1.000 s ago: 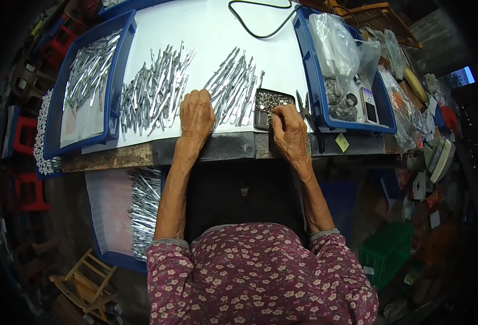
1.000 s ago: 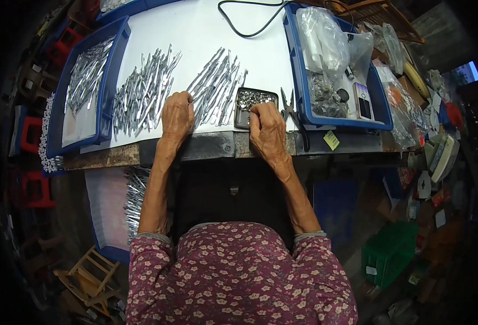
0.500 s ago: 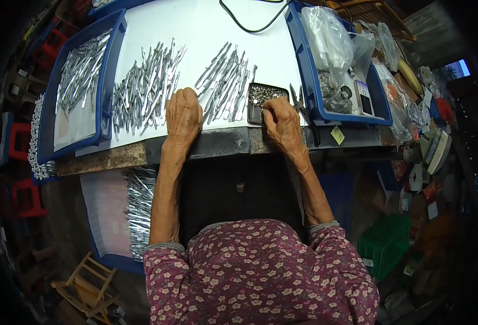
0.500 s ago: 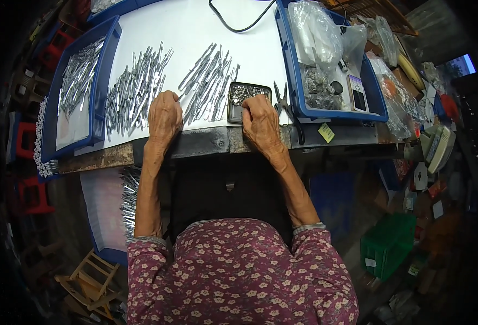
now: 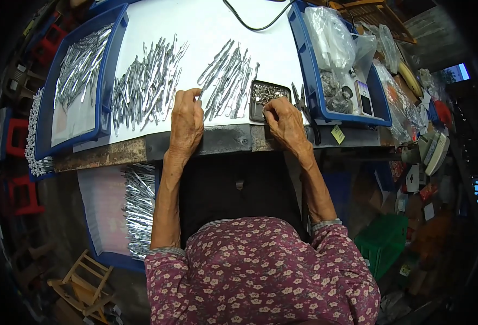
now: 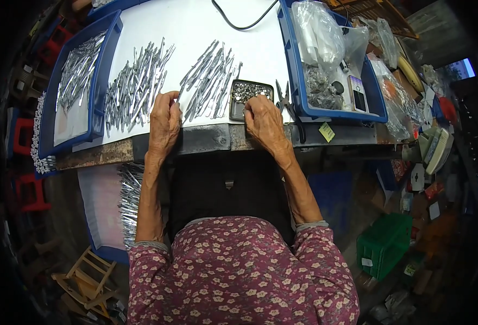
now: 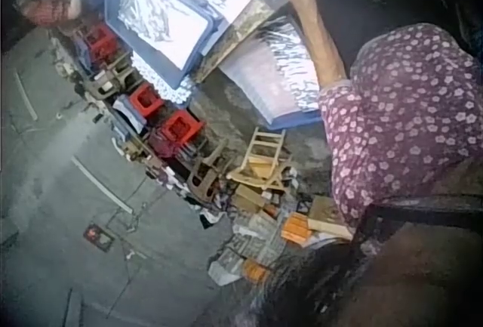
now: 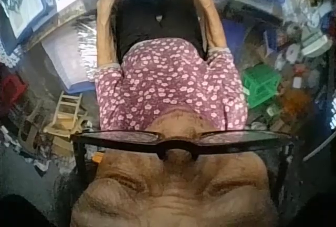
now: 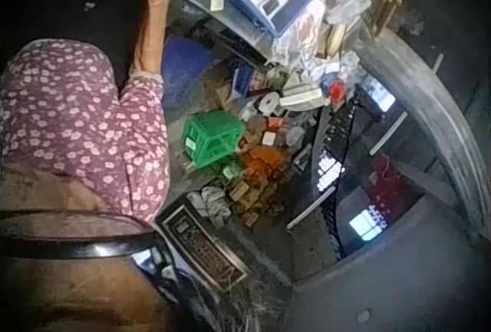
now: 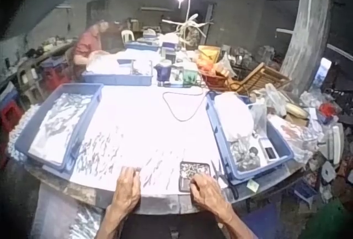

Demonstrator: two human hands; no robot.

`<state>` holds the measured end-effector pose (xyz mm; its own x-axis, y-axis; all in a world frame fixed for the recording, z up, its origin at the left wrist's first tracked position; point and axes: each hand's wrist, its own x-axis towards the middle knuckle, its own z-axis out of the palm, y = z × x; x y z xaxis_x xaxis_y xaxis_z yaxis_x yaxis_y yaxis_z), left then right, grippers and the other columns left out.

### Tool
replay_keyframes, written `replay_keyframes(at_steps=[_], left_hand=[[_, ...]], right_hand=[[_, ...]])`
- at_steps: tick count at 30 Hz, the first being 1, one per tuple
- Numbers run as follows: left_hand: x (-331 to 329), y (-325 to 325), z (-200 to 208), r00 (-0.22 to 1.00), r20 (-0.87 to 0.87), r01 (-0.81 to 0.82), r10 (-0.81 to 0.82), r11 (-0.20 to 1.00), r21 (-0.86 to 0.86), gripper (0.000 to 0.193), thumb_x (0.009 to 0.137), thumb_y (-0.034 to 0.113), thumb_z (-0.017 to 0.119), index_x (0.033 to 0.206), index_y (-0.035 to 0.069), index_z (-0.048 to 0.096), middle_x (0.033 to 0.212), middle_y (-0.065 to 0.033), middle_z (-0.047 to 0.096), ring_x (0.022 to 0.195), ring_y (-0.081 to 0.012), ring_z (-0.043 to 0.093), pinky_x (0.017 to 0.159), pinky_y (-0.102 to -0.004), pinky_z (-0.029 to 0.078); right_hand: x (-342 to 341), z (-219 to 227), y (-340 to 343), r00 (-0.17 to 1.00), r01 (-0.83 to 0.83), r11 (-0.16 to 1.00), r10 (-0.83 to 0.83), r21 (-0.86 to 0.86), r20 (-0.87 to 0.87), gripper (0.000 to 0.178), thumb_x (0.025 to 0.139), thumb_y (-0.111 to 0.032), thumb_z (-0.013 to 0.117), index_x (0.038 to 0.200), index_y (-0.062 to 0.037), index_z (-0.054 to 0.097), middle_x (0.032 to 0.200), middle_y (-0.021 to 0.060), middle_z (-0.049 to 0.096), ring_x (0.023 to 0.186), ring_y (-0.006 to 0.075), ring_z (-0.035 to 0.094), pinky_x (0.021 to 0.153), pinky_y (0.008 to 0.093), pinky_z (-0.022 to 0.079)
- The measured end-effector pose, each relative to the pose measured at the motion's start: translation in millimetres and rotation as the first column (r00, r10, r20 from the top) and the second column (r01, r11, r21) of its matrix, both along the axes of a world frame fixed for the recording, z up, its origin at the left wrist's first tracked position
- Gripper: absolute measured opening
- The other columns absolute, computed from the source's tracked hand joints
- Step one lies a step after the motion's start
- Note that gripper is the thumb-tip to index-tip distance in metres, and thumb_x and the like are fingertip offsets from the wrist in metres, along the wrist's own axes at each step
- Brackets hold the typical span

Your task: Assembling small metal pins into frames by hand on a workbench.

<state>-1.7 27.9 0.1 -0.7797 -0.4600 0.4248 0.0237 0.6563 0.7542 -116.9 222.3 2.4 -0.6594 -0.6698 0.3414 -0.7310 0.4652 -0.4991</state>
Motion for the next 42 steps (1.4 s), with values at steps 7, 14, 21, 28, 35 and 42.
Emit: replay_keyframes(at_steps=[7, 14, 21, 28, 35, 42], left_hand=[[6, 6, 6, 0.999, -0.018, 0.030, -0.029, 0.998, 0.058, 0.018, 0.079, -0.006, 0.039, 0.093, -0.007, 0.050, 0.080, -0.0136, 0.044, 0.064, -0.0201, 0.046, 0.058, -0.0322, 0.039], [8, 12, 5, 0.999, -0.024, 0.036, -0.033, 0.993, 0.114, 0.019, 0.079, -0.004, 0.038, 0.093, -0.007, 0.051, 0.082, -0.0124, 0.045, 0.064, -0.0176, 0.046, 0.057, -0.0306, 0.040], [9, 17, 4, 0.999, 0.003, 0.043, -0.047, 0.943, 0.330, 0.016, 0.078, -0.002, 0.042, 0.090, -0.005, 0.053, 0.080, -0.0105, 0.046, 0.067, -0.0158, 0.048, 0.061, -0.0272, 0.042], [10, 26, 8, 0.997, -0.001, 0.068, -0.072, 0.936, 0.345, 0.016, 0.077, -0.004, 0.043, 0.089, -0.004, 0.054, 0.079, -0.0083, 0.046, 0.065, -0.0131, 0.046, 0.057, -0.0259, 0.040], [9, 33, 8, 0.995, 0.043, 0.072, -0.094, 0.930, 0.361, 0.014, 0.079, 0.001, 0.047, 0.092, -0.002, 0.054, 0.079, -0.0022, 0.047, 0.068, -0.0081, 0.044, 0.060, -0.0207, 0.039], [7, 38, 4, 0.994, 0.021, 0.086, -0.103, 0.912, 0.401, 0.015, 0.079, 0.002, 0.048, 0.092, -0.001, 0.054, 0.074, 0.0002, 0.046, 0.063, -0.0057, 0.042, 0.057, -0.0189, 0.037]], right_hand=[[1, 1, -3, 0.998, -0.024, 1.000, 0.024, 0.008, -0.052, 0.004, 0.072, 0.000, 0.055, 0.074, 0.0011, 0.051, 0.071, 0.0147, 0.048, 0.067, 0.0306, 0.051, 0.061, 0.0394, 0.040], [2, 4, -7, 0.996, -0.067, 0.998, 0.068, -0.009, 0.053, 0.007, 0.078, -0.003, 0.053, 0.081, 0.0031, 0.053, 0.076, 0.0138, 0.053, 0.070, 0.0274, 0.054, 0.065, 0.0360, 0.042], [3, 4, -9, 0.997, -0.008, 1.000, 0.007, 0.008, 0.077, 0.008, 0.077, -0.004, 0.053, 0.081, 0.0035, 0.053, 0.075, 0.0139, 0.053, 0.070, 0.0276, 0.054, 0.064, 0.0362, 0.042], [-1, -2, -16, 0.997, -0.043, 0.997, 0.047, 0.060, -0.055, 0.009, 0.074, -0.004, 0.055, 0.078, 0.0018, 0.050, 0.071, 0.0148, 0.049, 0.065, 0.0288, 0.051, 0.059, 0.0379, 0.040], [-7, -12, -22, 0.976, -0.047, 0.983, 0.083, 0.176, -0.204, 0.013, 0.072, -0.002, 0.055, 0.077, 0.0000, 0.044, 0.068, 0.0149, 0.045, 0.061, 0.0304, 0.049, 0.055, 0.0390, 0.040], [-9, -8, -21, 0.952, -0.112, 0.980, 0.153, 0.162, -0.266, 0.017, 0.070, -0.004, 0.056, 0.078, -0.0010, 0.042, 0.066, 0.0141, 0.044, 0.058, 0.0299, 0.047, 0.053, 0.0387, 0.039]])
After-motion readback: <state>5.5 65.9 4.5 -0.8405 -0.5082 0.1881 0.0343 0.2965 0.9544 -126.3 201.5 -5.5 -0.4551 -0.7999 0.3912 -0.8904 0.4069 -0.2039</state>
